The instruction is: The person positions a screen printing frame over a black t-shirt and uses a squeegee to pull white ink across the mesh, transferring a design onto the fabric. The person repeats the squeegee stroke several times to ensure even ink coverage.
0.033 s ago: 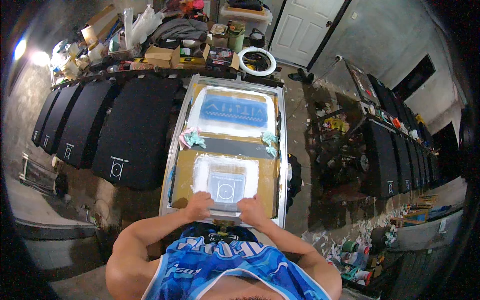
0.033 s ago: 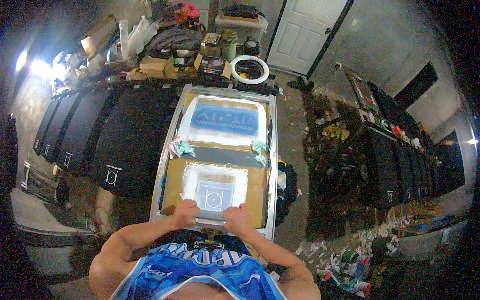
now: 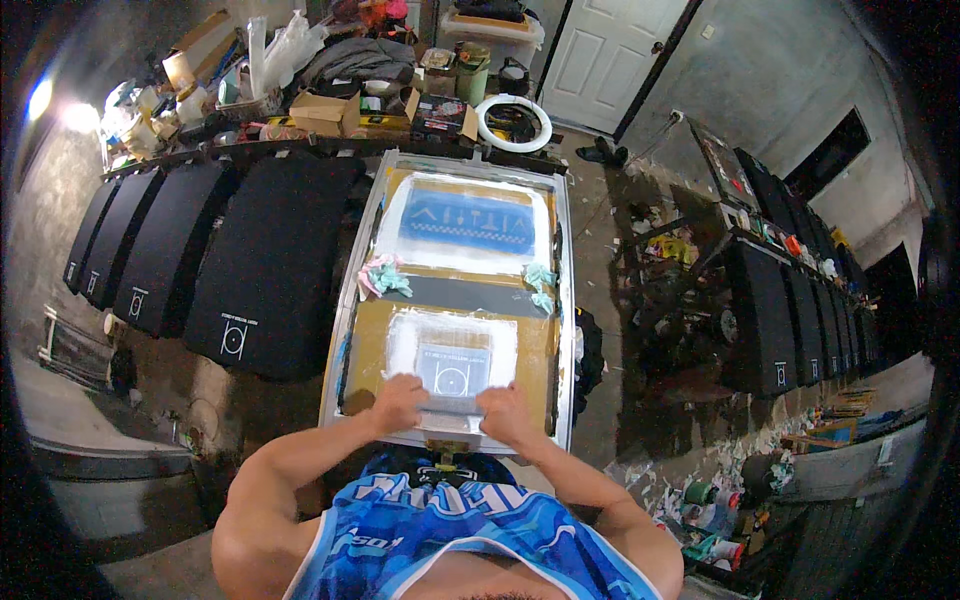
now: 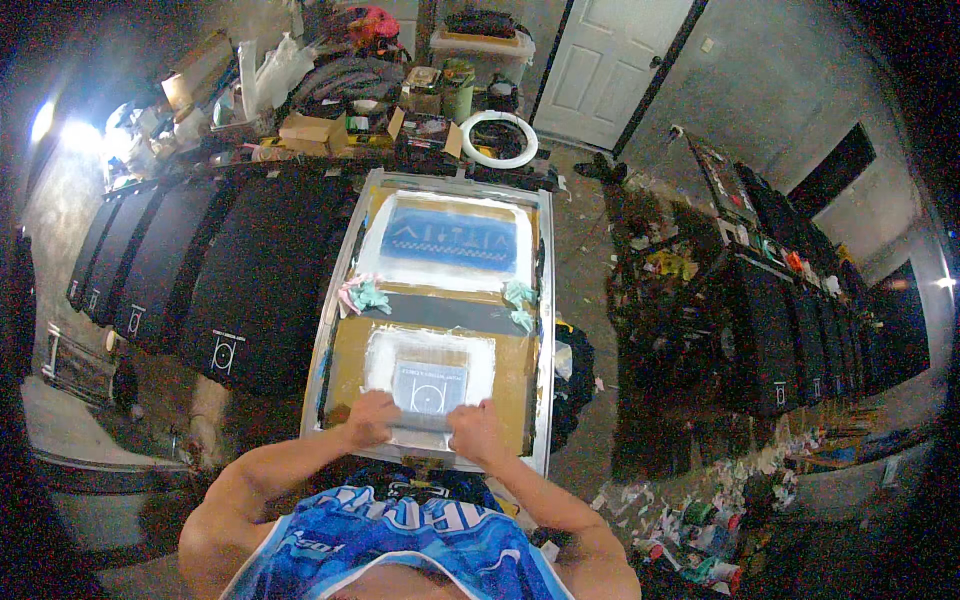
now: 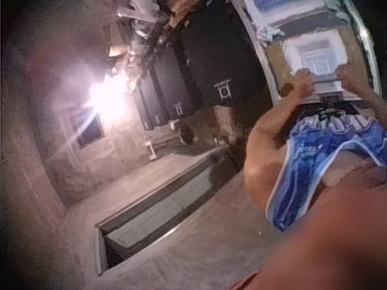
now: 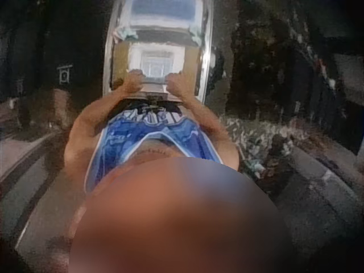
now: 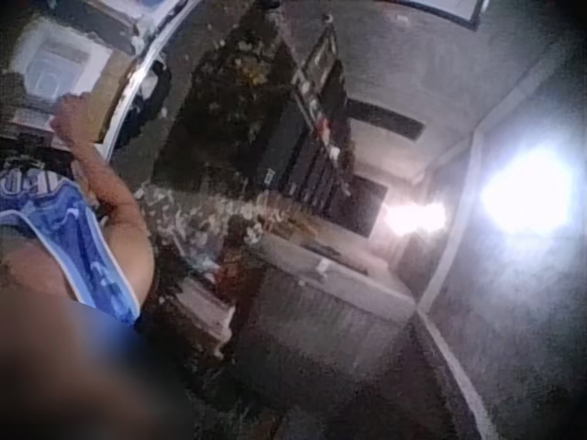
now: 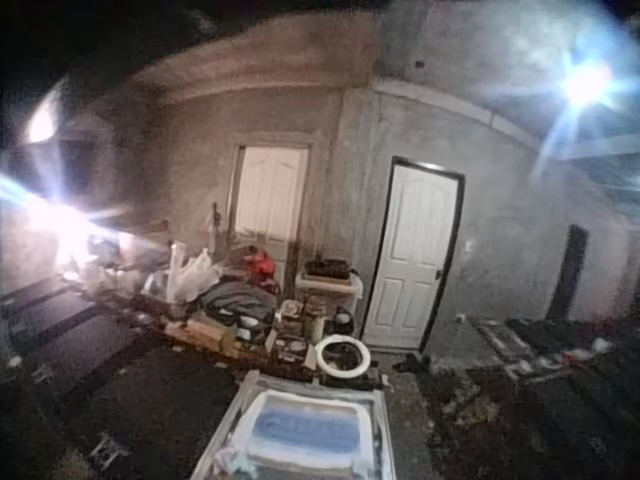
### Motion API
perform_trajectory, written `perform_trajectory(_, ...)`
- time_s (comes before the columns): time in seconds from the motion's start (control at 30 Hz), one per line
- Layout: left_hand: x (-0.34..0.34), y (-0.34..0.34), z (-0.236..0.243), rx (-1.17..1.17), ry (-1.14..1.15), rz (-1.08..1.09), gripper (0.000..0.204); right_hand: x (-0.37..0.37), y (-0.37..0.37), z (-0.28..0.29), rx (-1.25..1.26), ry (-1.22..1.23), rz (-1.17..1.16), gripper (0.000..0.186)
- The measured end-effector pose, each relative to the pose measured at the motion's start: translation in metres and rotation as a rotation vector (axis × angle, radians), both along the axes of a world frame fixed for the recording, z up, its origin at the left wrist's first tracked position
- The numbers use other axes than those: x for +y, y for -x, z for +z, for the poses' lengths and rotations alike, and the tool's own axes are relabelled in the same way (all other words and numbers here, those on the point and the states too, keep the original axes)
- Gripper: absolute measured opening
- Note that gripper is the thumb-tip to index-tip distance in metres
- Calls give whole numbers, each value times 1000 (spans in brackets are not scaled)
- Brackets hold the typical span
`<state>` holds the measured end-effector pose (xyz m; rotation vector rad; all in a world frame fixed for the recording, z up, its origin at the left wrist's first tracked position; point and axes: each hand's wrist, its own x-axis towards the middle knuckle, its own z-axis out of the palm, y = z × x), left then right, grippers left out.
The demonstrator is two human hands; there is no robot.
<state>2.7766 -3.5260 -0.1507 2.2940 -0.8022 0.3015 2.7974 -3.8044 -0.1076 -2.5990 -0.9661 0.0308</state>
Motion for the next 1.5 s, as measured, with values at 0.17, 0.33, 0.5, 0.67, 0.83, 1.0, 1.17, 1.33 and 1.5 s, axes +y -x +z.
perform_trajectory(0.17, -6, -71, 4, -224, 69, 222, 27, 12, -61, 4, -176, -117, -124, 23)
perform_trajectory(0.33, -10, -78, -6, -103, 83, 302, 27, 25, -82, -10, -152, -106, -107, 25)
perform_trajectory(0.5, -5, -51, -2, -150, 23, 240, 29, 12, -50, 7, -118, -99, -99, 21)
perform_trajectory(0.67, 5, 21, -2, 45, -71, 31, 33, 3, 19, 12, 62, 76, 34, 17)
perform_trajectory(0.83, 7, 71, -7, 20, -188, -136, 40, -4, 77, -18, -36, -16, 70, 30)
perform_trajectory(1.0, 16, 97, -21, -17, -234, -174, 40, -19, 109, -25, 2, 48, 90, 50)
perform_trajectory(1.17, 58, 111, -29, -104, -186, 315, 43, -48, 128, -29, 97, -65, 77, 60)
perform_trajectory(1.33, 91, 122, -38, 141, 139, 1134, 35, -110, 125, -50, -11, -151, -602, 55)
perform_trajectory(1.5, 129, 123, -53, 799, 234, 1070, 42, -133, 99, -75, 252, -337, -1065, 37)
